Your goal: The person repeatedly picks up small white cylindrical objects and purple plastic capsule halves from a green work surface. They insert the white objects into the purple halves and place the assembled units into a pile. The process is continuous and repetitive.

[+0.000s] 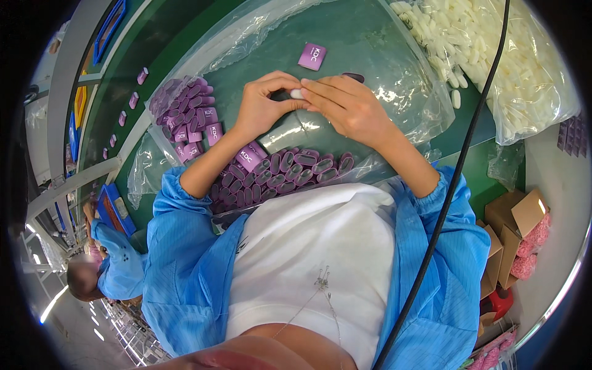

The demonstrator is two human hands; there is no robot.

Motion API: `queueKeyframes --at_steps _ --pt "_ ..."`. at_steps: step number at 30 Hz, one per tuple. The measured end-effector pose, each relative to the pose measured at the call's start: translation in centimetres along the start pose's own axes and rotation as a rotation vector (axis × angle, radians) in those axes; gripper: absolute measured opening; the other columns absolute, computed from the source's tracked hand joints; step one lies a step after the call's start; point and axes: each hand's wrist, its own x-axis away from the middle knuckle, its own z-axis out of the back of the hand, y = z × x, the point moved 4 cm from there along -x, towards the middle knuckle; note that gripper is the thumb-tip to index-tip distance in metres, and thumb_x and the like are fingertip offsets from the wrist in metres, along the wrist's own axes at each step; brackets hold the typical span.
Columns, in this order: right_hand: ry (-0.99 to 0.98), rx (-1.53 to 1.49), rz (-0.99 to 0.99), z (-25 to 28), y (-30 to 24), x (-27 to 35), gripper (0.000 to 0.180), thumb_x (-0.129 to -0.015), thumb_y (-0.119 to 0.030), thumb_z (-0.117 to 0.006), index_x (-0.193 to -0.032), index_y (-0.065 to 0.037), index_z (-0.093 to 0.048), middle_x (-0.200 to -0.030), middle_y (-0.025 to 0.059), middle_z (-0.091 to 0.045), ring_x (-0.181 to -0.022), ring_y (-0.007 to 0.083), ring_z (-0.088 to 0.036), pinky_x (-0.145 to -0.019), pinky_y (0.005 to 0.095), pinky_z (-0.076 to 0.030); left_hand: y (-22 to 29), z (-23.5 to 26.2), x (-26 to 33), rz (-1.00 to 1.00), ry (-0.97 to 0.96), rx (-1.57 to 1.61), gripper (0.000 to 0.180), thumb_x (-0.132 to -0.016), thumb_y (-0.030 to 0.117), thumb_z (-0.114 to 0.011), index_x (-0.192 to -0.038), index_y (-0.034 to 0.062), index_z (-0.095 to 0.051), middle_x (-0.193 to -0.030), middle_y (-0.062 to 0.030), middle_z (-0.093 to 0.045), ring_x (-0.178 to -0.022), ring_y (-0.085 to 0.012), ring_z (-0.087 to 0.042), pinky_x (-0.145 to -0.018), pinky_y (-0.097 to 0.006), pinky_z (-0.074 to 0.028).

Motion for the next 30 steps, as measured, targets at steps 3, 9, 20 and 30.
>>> queueKeyframes --at_steps 3,9,20,30 --pt "-0.019 0.016 -0.007 0.4 0.0 0.1 0.033 -0.072 -0.006 -0.077 -0.103 0.004 -0.072 -0.11 0.0137 -0.072 -0.09 0.027 -0.069 -0.074 0.0354 -0.057 -0.1 -0.1 0.0 0.034 -0.013 0.033 0.025 -0.073 0.005 -0.086 -0.096 0.0044 -0.077 -0.099 -0.0052 -0.073 -0.086 -0.0139 -0.065 -0.076 -0.027 -0.052" --pt "0.115 0.018 -0.137 3.3 1.3 -1.2 0.024 -0.077 0.0 -0.077 -0.101 0.004 -0.073 -0.108 0.0143 -0.074 -0.092 0.0282 -0.07 -0.079 0.0355 -0.056 3.3 3.3 -0.7 -0.212 0.095 -0.293 0.028 -0.081 0.012 -0.081 -0.108 0.0072 -0.075 -0.104 -0.0061 -0.072 -0.097 -0.0181 -0.065 -0.088 -0.032 -0.051" --pt "0.305 0.454 -0.706 13.0 10.1 3.1 0.012 -0.091 -0.01 -0.069 -0.102 -0.007 -0.074 -0.097 0.0112 -0.072 -0.089 0.027 -0.069 -0.079 0.0351 -0.055 -17.5 33.2 -9.9 0.157 0.031 -0.693 0.051 -0.1 0.031 -0.06 -0.148 0.0164 -0.052 -0.114 -0.0185 -0.065 -0.112 -0.0245 -0.061 -0.104 -0.033 -0.042" --pt "-0.228 0.671 -0.536 10.9 20.6 3.1 0.033 -0.093 -0.021 -0.067 -0.12 -0.002 -0.065 -0.119 0.0236 -0.065 -0.115 0.0417 -0.058 -0.099 0.0468 -0.046 4.7 9.6 -2.7 -0.372 0.016 -0.945 0.039 -0.083 0.015 -0.073 -0.121 0.0085 -0.068 -0.126 -0.0188 -0.059 -0.115 -0.0382 -0.056 -0.101 -0.05 -0.045"
